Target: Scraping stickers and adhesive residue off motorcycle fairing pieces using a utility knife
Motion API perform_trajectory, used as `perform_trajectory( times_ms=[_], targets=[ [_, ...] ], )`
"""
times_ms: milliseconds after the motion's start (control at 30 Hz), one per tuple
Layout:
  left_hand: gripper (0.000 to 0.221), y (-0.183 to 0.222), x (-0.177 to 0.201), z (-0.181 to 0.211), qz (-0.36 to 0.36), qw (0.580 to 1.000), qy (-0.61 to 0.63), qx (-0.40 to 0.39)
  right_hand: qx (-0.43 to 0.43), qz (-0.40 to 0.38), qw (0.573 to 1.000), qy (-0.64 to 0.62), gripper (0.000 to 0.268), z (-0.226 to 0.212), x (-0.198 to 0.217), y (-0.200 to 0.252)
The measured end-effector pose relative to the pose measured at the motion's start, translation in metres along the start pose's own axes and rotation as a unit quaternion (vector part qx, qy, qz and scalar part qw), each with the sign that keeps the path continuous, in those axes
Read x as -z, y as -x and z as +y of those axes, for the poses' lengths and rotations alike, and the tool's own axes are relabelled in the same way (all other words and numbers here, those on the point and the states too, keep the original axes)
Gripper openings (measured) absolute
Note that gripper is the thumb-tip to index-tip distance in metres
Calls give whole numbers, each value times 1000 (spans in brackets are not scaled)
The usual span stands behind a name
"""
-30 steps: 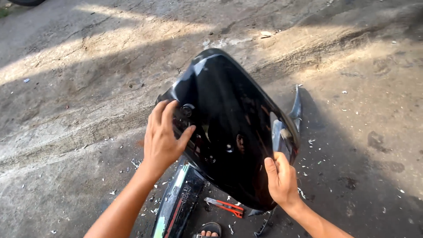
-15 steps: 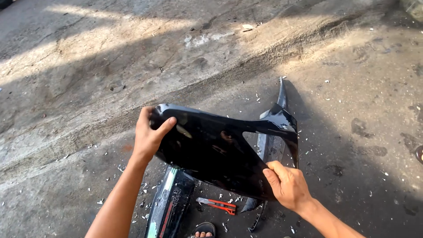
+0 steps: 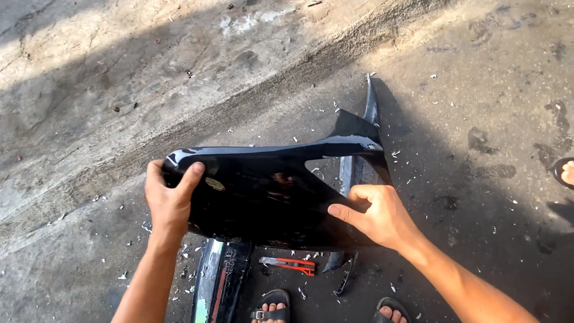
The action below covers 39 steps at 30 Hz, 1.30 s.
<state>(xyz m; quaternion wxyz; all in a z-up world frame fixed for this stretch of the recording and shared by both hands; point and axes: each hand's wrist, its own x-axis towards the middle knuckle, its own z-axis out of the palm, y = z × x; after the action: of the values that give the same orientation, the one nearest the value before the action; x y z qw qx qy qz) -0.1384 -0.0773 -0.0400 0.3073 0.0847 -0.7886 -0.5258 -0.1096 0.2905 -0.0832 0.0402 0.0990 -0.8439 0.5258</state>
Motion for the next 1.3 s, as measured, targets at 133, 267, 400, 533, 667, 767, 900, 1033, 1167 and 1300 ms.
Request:
perform_trajectory(
  times_ms=[133,267,400,533,667,767,900,1033,1167,1300],
  targets=[
    [50,-8,1,-21,0,999,39,16,5,-43,999,-28,26,-12,15,2],
    [48,-12,3,-38,-9,996,76,49,11,-113,992,-58,19,-16,23,6],
    [46,-17,4,-57,-11,994,88,64,2,-134,988,-71,32,-6,22,11],
    [46,-19,7,-65,-10,994,82,69,-15,-121,984,-127,43,1,19,12],
    [46,-15,6,-59,-9,995,66,71,-30,-117,986,-119,35,-6,20,11],
    [47,-11,1,-47,-7,996,58,69,-32,-111,989,-89,32,-9,17,10],
    [50,-7,-1,-39,11,997,45,61,-56,-112,989,-83,33,7,15,5],
    [39,0,3,-15,-24,996,61,60,-92,-112,986,-87,38,8,12,1],
    [46,6,1,10,-16,998,6,58,-84,-58,995,-14,26,0,3,-1],
    [45,13,0,27,-26,997,-3,69,-72,-21,997,24,42,3,-6,-7]
  ],
)
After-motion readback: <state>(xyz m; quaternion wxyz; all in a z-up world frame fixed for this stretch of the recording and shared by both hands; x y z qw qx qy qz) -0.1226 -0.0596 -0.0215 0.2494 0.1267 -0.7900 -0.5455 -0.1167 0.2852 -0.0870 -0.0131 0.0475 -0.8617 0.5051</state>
